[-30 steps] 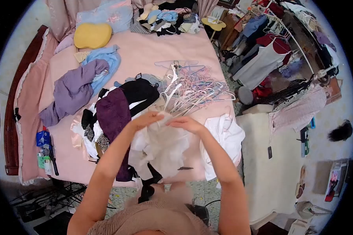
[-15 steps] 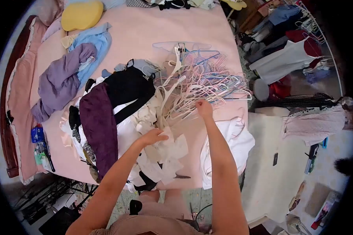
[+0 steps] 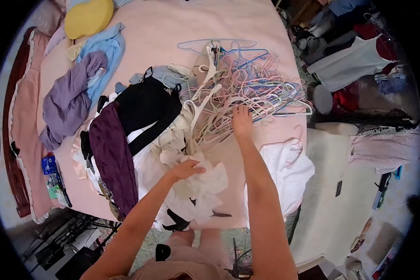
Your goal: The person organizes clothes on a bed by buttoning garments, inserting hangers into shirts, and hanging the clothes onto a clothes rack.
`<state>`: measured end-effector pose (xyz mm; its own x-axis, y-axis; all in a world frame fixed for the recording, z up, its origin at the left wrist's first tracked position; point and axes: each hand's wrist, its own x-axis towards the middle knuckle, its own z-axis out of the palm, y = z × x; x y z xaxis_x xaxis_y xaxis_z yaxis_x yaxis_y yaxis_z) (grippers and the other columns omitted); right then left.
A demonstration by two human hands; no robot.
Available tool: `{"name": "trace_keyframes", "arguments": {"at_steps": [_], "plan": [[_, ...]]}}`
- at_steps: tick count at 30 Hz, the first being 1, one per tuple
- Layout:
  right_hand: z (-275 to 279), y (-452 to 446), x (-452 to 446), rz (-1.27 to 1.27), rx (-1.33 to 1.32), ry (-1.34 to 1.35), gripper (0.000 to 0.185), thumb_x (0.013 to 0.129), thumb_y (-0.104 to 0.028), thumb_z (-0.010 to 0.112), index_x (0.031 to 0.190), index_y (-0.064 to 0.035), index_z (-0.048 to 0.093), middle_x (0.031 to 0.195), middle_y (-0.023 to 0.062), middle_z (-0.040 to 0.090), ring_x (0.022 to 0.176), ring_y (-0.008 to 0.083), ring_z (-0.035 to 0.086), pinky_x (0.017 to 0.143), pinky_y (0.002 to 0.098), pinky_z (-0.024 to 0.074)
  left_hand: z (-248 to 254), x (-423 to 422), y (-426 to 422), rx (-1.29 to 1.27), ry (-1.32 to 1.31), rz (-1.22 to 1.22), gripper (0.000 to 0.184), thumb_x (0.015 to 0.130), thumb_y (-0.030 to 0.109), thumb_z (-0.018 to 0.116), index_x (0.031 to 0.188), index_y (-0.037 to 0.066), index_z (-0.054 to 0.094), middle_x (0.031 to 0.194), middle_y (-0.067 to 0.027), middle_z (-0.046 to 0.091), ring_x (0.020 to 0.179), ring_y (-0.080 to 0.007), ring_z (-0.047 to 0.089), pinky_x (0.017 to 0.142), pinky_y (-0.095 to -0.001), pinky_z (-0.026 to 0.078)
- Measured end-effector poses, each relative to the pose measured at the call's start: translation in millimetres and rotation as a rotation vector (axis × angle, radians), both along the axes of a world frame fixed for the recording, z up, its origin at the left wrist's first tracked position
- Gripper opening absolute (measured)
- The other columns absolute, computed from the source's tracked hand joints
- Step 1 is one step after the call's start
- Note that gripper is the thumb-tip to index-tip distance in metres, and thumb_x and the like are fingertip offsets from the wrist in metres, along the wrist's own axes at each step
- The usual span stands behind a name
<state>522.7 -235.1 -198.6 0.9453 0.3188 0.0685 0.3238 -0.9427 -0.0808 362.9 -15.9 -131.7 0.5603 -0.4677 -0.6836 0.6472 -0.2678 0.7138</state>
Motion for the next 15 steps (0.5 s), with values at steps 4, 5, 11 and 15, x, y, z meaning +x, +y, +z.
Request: {"name": "trace_keyframes", "arguments": {"at_steps": [4, 5, 11, 15], "plan": [[2, 2, 5, 0.012, -0.001, -0.008, 0.049, 0.065, -0.015, 0.070, 0.107, -0.0086, 0.046, 0.107, 0.0073, 0.047, 0.104, 0.0246, 0.044, 0.084, 0.0380, 0.0382, -5, -3, 1, -0.020, -0.015, -0.021, 0.042, 0.080, 0.034, 0.059, 0.103, -0.001, 0.060, 0.092, -0.0086, 0.063, 0.085, -0.0165, 0.057, 0.076, -0.0286, 0.043], [4, 4, 7, 0.000, -0.018, 0.046, 0.048, 0.066, -0.016, 0.070, 0.107, -0.0088, 0.046, 0.106, 0.0072, 0.048, 0.104, 0.0242, 0.045, 0.084, 0.0378, 0.0380, -8, -4, 1, -0.017, -0.020, -0.023, 0.042, 0.080, 0.034, 0.059, 0.103, -0.001, 0.060, 0.092, -0.0086, 0.063, 0.085, -0.0165, 0.057, 0.076, -0.0286, 0.043], [-4, 5, 16, -0.020, -0.021, 0.068, 0.038, 0.072, -0.019, 0.066, 0.104, -0.0098, 0.046, 0.099, 0.0060, 0.054, 0.100, 0.0227, 0.048, 0.084, 0.0377, 0.0377, -9, -10, 3, 0.044, -0.065, 0.003, 0.045, 0.079, 0.038, 0.059, 0.103, -0.001, 0.060, 0.092, -0.0112, 0.063, 0.088, -0.0188, 0.056, 0.078, -0.0308, 0.042], [-3, 5, 18, 0.041, -0.098, -0.033, 0.019, 0.077, -0.011, 0.052, 0.096, -0.0124, 0.051, 0.091, 0.0031, 0.058, 0.093, 0.0203, 0.052, 0.079, 0.0370, 0.0388, -18, -20, 8, 0.061, -0.132, -0.029, 0.048, 0.079, 0.041, 0.058, 0.102, -0.002, 0.061, 0.095, -0.0147, 0.063, 0.090, -0.0222, 0.056, 0.078, -0.0329, 0.041]]}}
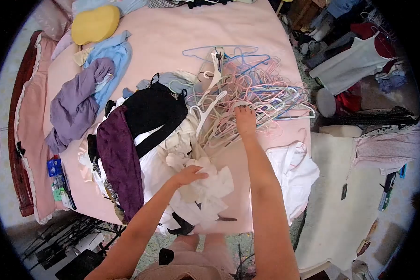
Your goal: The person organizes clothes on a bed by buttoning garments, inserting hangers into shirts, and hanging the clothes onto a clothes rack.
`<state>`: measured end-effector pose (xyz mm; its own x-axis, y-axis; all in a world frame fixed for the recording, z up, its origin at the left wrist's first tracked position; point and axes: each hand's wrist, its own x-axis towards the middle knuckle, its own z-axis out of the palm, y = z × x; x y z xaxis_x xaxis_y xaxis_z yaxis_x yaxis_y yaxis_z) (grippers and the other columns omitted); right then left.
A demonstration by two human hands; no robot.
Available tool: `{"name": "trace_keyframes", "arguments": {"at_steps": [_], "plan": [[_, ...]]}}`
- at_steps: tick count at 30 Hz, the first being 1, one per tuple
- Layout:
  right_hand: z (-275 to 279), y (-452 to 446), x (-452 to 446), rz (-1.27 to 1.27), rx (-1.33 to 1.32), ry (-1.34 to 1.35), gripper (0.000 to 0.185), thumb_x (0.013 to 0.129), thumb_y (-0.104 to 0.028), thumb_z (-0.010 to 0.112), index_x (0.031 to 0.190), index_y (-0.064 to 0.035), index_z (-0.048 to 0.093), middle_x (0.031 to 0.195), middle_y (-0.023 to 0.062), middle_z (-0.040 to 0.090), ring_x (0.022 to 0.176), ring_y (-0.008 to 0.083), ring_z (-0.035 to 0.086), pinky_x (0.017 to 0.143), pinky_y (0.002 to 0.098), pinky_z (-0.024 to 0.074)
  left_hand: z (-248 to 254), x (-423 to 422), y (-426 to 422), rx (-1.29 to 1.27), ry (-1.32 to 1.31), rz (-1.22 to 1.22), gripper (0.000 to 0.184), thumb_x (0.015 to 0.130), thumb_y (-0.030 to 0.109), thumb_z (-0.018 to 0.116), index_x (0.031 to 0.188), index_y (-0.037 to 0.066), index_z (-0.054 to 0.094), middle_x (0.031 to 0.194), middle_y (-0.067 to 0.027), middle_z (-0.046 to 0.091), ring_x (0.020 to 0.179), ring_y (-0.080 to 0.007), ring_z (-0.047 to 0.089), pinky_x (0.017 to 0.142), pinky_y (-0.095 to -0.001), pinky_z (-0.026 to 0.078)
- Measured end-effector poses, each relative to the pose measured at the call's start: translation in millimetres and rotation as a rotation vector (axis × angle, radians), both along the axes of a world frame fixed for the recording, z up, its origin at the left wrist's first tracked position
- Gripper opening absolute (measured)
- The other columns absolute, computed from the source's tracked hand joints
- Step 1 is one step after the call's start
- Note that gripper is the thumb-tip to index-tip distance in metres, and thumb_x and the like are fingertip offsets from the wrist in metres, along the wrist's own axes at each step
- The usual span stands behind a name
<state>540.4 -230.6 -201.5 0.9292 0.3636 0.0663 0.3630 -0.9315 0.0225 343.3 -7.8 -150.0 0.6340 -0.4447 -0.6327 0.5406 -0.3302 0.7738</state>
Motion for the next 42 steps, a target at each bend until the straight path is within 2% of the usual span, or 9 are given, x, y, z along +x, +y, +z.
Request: {"name": "trace_keyframes", "arguments": {"at_steps": [15, 17, 20, 28, 32, 35, 38, 39, 42], "plan": [[66, -2, 12, 0.120, 0.070, -0.228, 0.017, 0.071, -0.020, 0.064, 0.085, -0.0108, 0.058, 0.090, 0.0058, 0.055, 0.091, 0.0218, 0.053, 0.075, 0.0375, 0.0429, 2, -19, 1, 0.084, -0.097, 0.029, 0.048, 0.080, 0.040, 0.058, 0.101, -0.003, 0.061, 0.096, -0.0163, 0.062, 0.091, -0.0229, 0.056, 0.080, -0.0334, 0.041], [79, -10, 15, 0.132, 0.075, 0.089, 0.014, 0.074, -0.022, 0.062, 0.081, -0.0106, 0.059, 0.084, 0.0063, 0.058, 0.083, 0.0240, 0.058, 0.069, 0.0387, 0.0463, -4, -23, 4, 0.144, -0.155, 0.037, 0.047, 0.080, 0.040, 0.058, 0.100, -0.003, 0.061, 0.097, -0.0162, 0.062, 0.091, -0.0228, 0.056, 0.079, -0.0335, 0.041], [97, -29, 9, 0.205, 0.022, 0.186, 0.011, 0.075, -0.019, 0.060, 0.083, -0.0113, 0.061, 0.077, 0.0094, 0.058, 0.073, 0.0258, 0.062, 0.060, 0.0394, 0.0494, 53, -12, 8, 0.022, -0.049, 0.034, 0.048, 0.079, 0.040, 0.059, 0.100, -0.003, 0.061, 0.102, -0.0180, 0.060, 0.095, -0.0247, 0.055, 0.082, -0.0340, 0.040], [174, -95, -34, 0.088, 0.010, 0.183, 0.018, 0.078, -0.024, 0.057, 0.076, -0.0071, 0.062, 0.075, 0.0130, 0.061, 0.072, 0.0308, 0.060, 0.063, 0.0422, 0.0462, 36, -41, 24, 0.168, -0.059, 0.277, 0.049, 0.081, 0.041, 0.057, 0.100, -0.004, 0.060, 0.109, -0.0222, 0.055, 0.105, -0.0303, 0.050, 0.089, -0.0351, 0.037], [226, -111, -59, 0.044, 0.200, 0.184, 0.021, 0.080, -0.026, 0.057, 0.079, -0.0052, 0.062, 0.072, 0.0160, 0.059, 0.070, 0.0332, 0.058, 0.061, 0.0420, 0.0441, 46, -39, 37, 0.231, -0.220, 0.289, 0.045, 0.083, 0.040, 0.054, 0.096, -0.003, 0.060, 0.100, -0.0204, 0.059, 0.096, -0.0294, 0.055, 0.082, -0.0365, 0.040], [261, -118, -82, -0.047, 0.428, 0.127, 0.025, 0.079, -0.033, 0.060, 0.085, -0.0095, 0.067, 0.068, 0.0123, 0.060, 0.061, 0.0296, 0.058, 0.055, 0.0383, 0.0440, 85, -30, 46, 0.287, -0.477, 0.437, 0.034, 0.087, 0.032, 0.051, 0.086, -0.002, 0.055, 0.064, -0.0069, 0.055, 0.059, -0.0170, 0.047, 0.058, -0.0338, 0.038], [307, -113, -108, -0.028, 0.396, -0.004, 0.027, 0.078, -0.034, 0.062, 0.082, -0.0079, 0.066, 0.066, 0.0123, 0.059, 0.061, 0.0295, 0.058, 0.055, 0.0379, 0.0440, 123, -22, 49, 0.070, -0.646, 0.622, 0.029, 0.089, 0.026, 0.050, 0.084, -0.003, 0.054, 0.062, -0.0037, 0.049, 0.060, -0.0117, 0.041, 0.057, -0.0293, 0.036], [321, -109, -116, -0.023, 0.366, -0.037, 0.025, 0.076, -0.032, 0.064, 0.078, -0.0062, 0.064, 0.068, 0.0116, 0.059, 0.062, 0.0292, 0.058, 0.056, 0.0376, 0.0444, 141, -19, 57, 0.100, -0.541, 0.525, 0.025, 0.091, 0.021, 0.048, 0.102, 0.001, 0.058, 0.073, 0.0076, 0.048, 0.068, -0.0034, 0.036, 0.062, -0.0176, 0.032], [353, -102, -135, 0.137, 0.355, -0.229, 0.023, 0.076, -0.028, 0.065, 0.076, -0.0054, 0.063, 0.070, 0.0102, 0.060, 0.062, 0.0292, 0.057, 0.056, 0.0381, 0.0446, 165, -12, 53, 0.020, -0.728, 0.536, 0.025, 0.091, 0.022, 0.049, 0.103, 0.002, 0.058, 0.072, 0.0076, 0.049, 0.065, -0.0020, 0.038, 0.058, -0.0170, 0.033]]}}
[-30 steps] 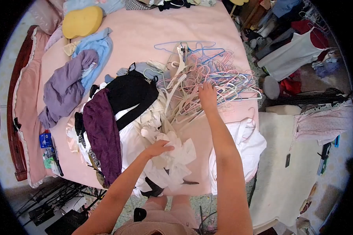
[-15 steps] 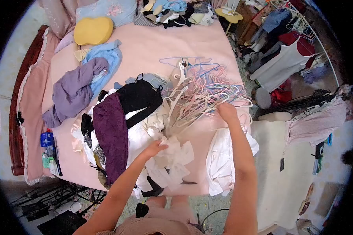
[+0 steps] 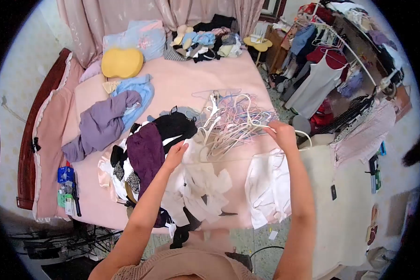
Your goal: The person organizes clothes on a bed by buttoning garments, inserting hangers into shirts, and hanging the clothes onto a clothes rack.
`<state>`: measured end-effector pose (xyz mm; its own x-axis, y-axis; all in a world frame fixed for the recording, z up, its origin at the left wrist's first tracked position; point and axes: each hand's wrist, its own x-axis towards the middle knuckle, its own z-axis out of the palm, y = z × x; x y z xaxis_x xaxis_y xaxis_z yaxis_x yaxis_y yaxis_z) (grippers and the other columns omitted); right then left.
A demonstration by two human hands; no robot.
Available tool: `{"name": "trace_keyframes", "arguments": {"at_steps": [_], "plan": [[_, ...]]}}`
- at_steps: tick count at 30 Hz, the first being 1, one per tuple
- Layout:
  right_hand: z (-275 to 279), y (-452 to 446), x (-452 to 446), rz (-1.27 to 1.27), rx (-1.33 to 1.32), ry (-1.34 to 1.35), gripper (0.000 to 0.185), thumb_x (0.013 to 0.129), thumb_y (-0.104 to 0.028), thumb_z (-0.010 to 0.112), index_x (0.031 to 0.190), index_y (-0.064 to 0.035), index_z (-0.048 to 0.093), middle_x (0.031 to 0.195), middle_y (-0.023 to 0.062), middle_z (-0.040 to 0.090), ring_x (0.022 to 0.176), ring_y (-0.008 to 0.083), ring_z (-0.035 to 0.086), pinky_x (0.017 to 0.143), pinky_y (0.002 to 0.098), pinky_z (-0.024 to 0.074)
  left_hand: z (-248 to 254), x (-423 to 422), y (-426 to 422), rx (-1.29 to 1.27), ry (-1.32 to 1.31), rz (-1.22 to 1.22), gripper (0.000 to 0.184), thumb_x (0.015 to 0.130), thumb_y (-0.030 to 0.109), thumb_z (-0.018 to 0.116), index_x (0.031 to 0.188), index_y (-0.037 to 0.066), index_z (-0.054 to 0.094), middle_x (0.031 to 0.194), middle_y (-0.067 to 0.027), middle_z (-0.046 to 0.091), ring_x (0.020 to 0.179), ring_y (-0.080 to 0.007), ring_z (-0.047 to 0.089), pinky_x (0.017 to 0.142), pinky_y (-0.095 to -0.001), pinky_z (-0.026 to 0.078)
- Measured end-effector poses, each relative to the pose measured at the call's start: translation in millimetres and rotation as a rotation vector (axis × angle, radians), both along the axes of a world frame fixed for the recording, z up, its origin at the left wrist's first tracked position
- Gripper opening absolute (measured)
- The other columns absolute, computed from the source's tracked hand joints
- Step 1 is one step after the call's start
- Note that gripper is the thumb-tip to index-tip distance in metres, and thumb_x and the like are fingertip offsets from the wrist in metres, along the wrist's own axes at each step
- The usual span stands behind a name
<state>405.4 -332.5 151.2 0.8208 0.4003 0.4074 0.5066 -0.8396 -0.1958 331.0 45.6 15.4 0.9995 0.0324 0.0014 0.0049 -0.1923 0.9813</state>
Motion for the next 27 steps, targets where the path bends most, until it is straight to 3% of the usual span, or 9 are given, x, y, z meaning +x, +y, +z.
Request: {"name": "trace_keyframes", "arguments": {"at_steps": [4, 5, 10, 13, 16, 18, 22, 24, 27], "plan": [[40, 17, -18, 0.101, 0.011, -0.213, 0.019, 0.074, -0.024, 0.066, 0.073, -0.0069, 0.060, 0.067, 0.0072, 0.055, 0.059, 0.0264, 0.055, 0.052, 0.0351, 0.0439, 68, -10, -10, 0.126, 0.067, -0.179, 0.031, 0.091, 0.022, 0.048, 0.112, 0.001, 0.053, 0.068, 0.0020, 0.050, 0.052, -0.0039, 0.045, 0.045, -0.0204, 0.040], [51, 23, -24, 0.086, -0.013, -0.264, 0.018, 0.074, -0.024, 0.067, 0.071, -0.0083, 0.057, 0.064, 0.0062, 0.051, 0.058, 0.0240, 0.054, 0.050, 0.0336, 0.0427, 81, -12, -14, 0.060, 0.088, -0.187, 0.030, 0.090, 0.022, 0.050, 0.106, -0.003, 0.053, 0.062, -0.0042, 0.051, 0.052, -0.0092, 0.053, 0.047, -0.0261, 0.046], [80, 48, -45, 0.119, 0.022, -0.490, 0.019, 0.072, -0.023, 0.067, 0.067, -0.0097, 0.054, 0.061, 0.0043, 0.046, 0.058, 0.0206, 0.052, 0.049, 0.0328, 0.0411, 124, -13, -27, 0.002, 0.072, -0.277, 0.028, 0.090, 0.017, 0.049, 0.110, -0.002, 0.053, 0.065, -0.0062, 0.054, 0.053, -0.0092, 0.054, 0.047, -0.0255, 0.047], [82, 53, -49, 0.156, 0.050, -0.481, 0.018, 0.070, -0.022, 0.068, 0.070, -0.0090, 0.055, 0.064, 0.0047, 0.048, 0.059, 0.0217, 0.052, 0.051, 0.0327, 0.0415, 156, -13, -35, 0.420, -0.216, -0.248, 0.022, 0.084, 0.021, 0.056, 0.099, 0.007, 0.062, 0.070, -0.0132, 0.057, 0.059, -0.0243, 0.057, 0.056, -0.0334, 0.046], [86, 53, -52, 0.166, 0.153, -0.490, 0.017, 0.071, -0.022, 0.067, 0.074, -0.0087, 0.058, 0.065, 0.0053, 0.049, 0.060, 0.0224, 0.052, 0.052, 0.0323, 0.0418, 201, -25, -44, 0.820, -0.402, -0.150, 0.022, 0.081, 0.026, 0.059, 0.097, 0.011, 0.063, 0.073, -0.0163, 0.057, 0.069, -0.0303, 0.055, 0.064, -0.0377, 0.043], [85, 51, -55, 0.130, 0.171, -0.401, 0.017, 0.071, -0.020, 0.067, 0.080, -0.0078, 0.059, 0.070, 0.0067, 0.052, 0.066, 0.0247, 0.053, 0.057, 0.0352, 0.0428, 207, -21, -46, 0.785, -0.416, -0.124, 0.025, 0.080, 0.027, 0.059, 0.096, 0.009, 0.062, 0.074, -0.0165, 0.058, 0.075, -0.0290, 0.055, 0.065, -0.0393, 0.041], [92, 73, -68, 0.055, 0.287, -0.657, 0.021, 0.067, -0.012, 0.068, 0.085, -0.0057, 0.058, 0.079, 0.0088, 0.053, 0.077, 0.0295, 0.053, 0.066, 0.0420, 0.0436, 206, -10, -53, 0.425, -0.418, -0.198, 0.025, 0.082, 0.026, 0.059, 0.094, 0.004, 0.060, 0.070, -0.0138, 0.056, 0.065, -0.0252, 0.051, 0.058, -0.0341, 0.038], [73, 78, -75, 0.367, 0.244, -0.562, 0.025, 0.065, -0.013, 0.068, 0.087, -0.0059, 0.058, 0.082, 0.0081, 0.054, 0.077, 0.0278, 0.054, 0.067, 0.0392, 0.0452, 209, -7, -58, 0.351, -0.425, -0.186, 0.024, 0.083, 0.025, 0.058, 0.093, 0.003, 0.059, 0.066, -0.0111, 0.055, 0.060, -0.0212, 0.049, 0.056, -0.0311, 0.037], [55, 107, -109, 0.485, 0.122, -0.199, 0.028, 0.069, -0.018, 0.069, 0.090, -0.0061, 0.057, 0.087, 0.0099, 0.057, 0.078, 0.0267, 0.056, 0.070, 0.0367, 0.0462, 212, -3, -64, 0.176, -0.367, -0.185, 0.021, 0.085, 0.022, 0.056, 0.092, 0.001, 0.057, 0.061, -0.0021, 0.047, 0.056, -0.0105, 0.040, 0.053, -0.0250, 0.033]]}}
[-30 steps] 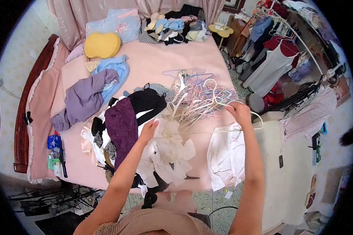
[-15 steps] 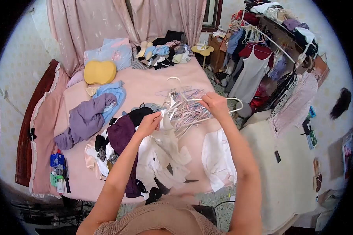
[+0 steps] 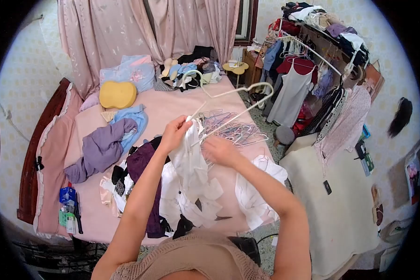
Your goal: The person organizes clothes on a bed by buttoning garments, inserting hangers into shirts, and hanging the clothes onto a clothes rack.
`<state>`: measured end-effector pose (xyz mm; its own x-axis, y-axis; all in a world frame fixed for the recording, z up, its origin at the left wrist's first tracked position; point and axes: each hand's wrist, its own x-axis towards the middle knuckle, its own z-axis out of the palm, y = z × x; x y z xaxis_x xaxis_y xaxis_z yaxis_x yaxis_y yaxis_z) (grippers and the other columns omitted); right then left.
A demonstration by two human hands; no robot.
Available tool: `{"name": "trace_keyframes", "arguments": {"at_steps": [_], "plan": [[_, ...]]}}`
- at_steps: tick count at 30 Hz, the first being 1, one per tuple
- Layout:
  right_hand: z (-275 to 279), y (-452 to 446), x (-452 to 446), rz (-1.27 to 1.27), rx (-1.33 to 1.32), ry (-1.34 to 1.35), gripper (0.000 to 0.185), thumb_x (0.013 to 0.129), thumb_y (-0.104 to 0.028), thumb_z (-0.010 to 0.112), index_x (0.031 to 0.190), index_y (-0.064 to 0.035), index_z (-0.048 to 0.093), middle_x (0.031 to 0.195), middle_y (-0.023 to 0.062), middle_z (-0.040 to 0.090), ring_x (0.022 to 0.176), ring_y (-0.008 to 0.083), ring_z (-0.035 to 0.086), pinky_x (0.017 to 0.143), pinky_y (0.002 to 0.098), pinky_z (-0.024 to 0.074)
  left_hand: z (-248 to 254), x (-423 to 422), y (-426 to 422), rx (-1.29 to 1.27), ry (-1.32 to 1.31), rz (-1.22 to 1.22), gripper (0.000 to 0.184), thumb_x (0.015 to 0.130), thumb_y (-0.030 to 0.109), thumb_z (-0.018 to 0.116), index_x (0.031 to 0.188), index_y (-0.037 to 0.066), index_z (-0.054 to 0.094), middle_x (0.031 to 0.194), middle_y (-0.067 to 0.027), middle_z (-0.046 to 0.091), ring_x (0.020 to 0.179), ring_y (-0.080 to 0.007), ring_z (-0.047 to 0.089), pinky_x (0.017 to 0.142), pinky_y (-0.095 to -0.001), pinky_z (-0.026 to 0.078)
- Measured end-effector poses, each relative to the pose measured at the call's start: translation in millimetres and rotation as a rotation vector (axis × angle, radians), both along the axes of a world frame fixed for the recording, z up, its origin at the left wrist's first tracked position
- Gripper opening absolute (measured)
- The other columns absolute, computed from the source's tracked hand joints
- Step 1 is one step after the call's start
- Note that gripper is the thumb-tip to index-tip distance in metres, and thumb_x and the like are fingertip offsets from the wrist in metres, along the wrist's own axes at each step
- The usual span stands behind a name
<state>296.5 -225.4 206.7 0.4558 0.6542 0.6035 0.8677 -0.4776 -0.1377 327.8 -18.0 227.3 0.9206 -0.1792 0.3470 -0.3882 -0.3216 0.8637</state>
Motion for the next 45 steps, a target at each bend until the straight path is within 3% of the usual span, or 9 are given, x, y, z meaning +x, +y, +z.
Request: {"name": "trace_keyframes", "arguments": {"at_steps": [8, 19, 23, 25, 31, 35, 40, 43, 45], "plan": [[-60, 42, -1, -0.055, 0.438, 0.666, 0.038, 0.077, -0.028, 0.067, 0.103, -0.0035, 0.054, 0.103, 0.0115, 0.058, 0.084, 0.0249, 0.059, 0.077, 0.0357, 0.0456, 13, -9, -8, -0.352, 0.005, -0.006, 0.015, 0.089, 0.017, 0.053, 0.088, 0.003, 0.058, 0.063, 0.0076, 0.042, 0.058, -0.0007, 0.033, 0.051, -0.0174, 0.027], [-33, 15, -17, 0.126, 0.034, 0.914, 0.036, 0.086, -0.035, 0.055, 0.075, -0.0002, 0.058, 0.056, 0.0049, 0.045, 0.055, 0.0128, 0.038, 0.054, 0.0301, 0.0358, 32, -15, 7, -0.136, -0.120, 0.136, 0.019, 0.087, 0.019, 0.054, 0.092, 0.001, 0.059, 0.063, 0.0031, 0.046, 0.059, -0.0036, 0.038, 0.053, -0.0206, 0.033], [-45, 1, -3, 0.101, 0.004, 1.028, 0.047, 0.089, -0.043, 0.046, 0.076, -0.0001, 0.059, 0.059, 0.0048, 0.048, 0.058, 0.0118, 0.041, 0.056, 0.0278, 0.0369, 48, -20, 12, -0.002, -0.056, -0.019, 0.020, 0.087, 0.020, 0.055, 0.093, 0.002, 0.059, 0.063, 0.0031, 0.046, 0.059, -0.0041, 0.037, 0.053, -0.0208, 0.032], [-58, 1, -2, 0.084, 0.340, 1.526, 0.055, 0.090, -0.050, 0.035, 0.090, -0.0003, 0.060, 0.081, 0.0121, 0.062, 0.069, 0.0152, 0.054, 0.064, 0.0310, 0.0432, 62, -25, 14, 0.005, -0.034, -0.077, 0.021, 0.087, 0.020, 0.055, 0.093, 0.001, 0.059, 0.064, 0.0040, 0.046, 0.060, -0.0038, 0.037, 0.053, -0.0205, 0.032], [-154, -40, 36, -0.085, -0.419, 0.759, 0.051, 0.090, -0.045, 0.033, 0.109, -0.0052, 0.057, 0.107, 0.0175, 0.059, 0.097, 0.0340, 0.057, 0.085, 0.0398, 0.0430, 85, -27, 38, -0.062, 0.046, -0.278, 0.022, 0.087, 0.021, 0.056, 0.092, 0.001, 0.062, 0.070, 0.0088, 0.047, 0.064, -0.0011, 0.038, 0.055, -0.0177, 0.031], [-150, -78, 57, -0.557, -0.505, 0.755, 0.047, 0.090, -0.044, 0.034, 0.115, -0.0099, 0.055, 0.115, 0.0196, 0.054, 0.107, 0.0310, 0.052, 0.086, 0.0402, 0.0428, 89, -28, 65, -0.005, 0.041, -0.206, 0.019, 0.088, 0.021, 0.055, 0.087, 0.002, 0.060, 0.069, 0.0100, 0.043, 0.063, -0.0005, 0.034, 0.054, -0.0178, 0.028], [-111, -121, 83, -0.527, -0.602, 0.415, 0.045, 0.086, -0.042, 0.043, 0.112, -0.0074, 0.055, 0.095, 0.0159, 0.063, 0.087, 0.0303, 0.061, 0.076, 0.0395, 0.0470, 67, -21, 86, 0.177, 0.133, -0.222, 0.021, 0.086, 0.020, 0.056, 0.084, 0.000, 0.060, 0.063, 0.0087, 0.044, 0.058, -0.0022, 0.036, 0.050, -0.0203, 0.030], [-108, -128, 88, -0.665, 0.203, 0.814, 0.039, 0.085, -0.034, 0.048, 0.115, -0.0077, 0.052, 0.077, 0.0108, 0.066, 0.075, 0.0269, 0.063, 0.068, 0.0376, 0.0477, 51, -12, 94, 0.278, 0.128, -0.267, 0.022, 0.089, 0.021, 0.054, 0.080, 0.001, 0.057, 0.063, 0.0093, 0.039, 0.058, -0.0012, 0.032, 0.049, -0.0197, 0.027], [-119, -136, 99, -0.626, 0.258, 0.804, 0.040, 0.087, -0.025, 0.050, 0.120, -0.0025, 0.047, 0.088, 0.0139, 0.063, 0.063, 0.0189, 0.065, 0.056, 0.0289, 0.0480, 46, -12, 92, 0.244, 0.105, -0.253, 0.022, 0.088, 0.021, 0.054, 0.080, 0.000, 0.057, 0.062, 0.0088, 0.039, 0.057, -0.0015, 0.031, 0.048, -0.0202, 0.026]]}}
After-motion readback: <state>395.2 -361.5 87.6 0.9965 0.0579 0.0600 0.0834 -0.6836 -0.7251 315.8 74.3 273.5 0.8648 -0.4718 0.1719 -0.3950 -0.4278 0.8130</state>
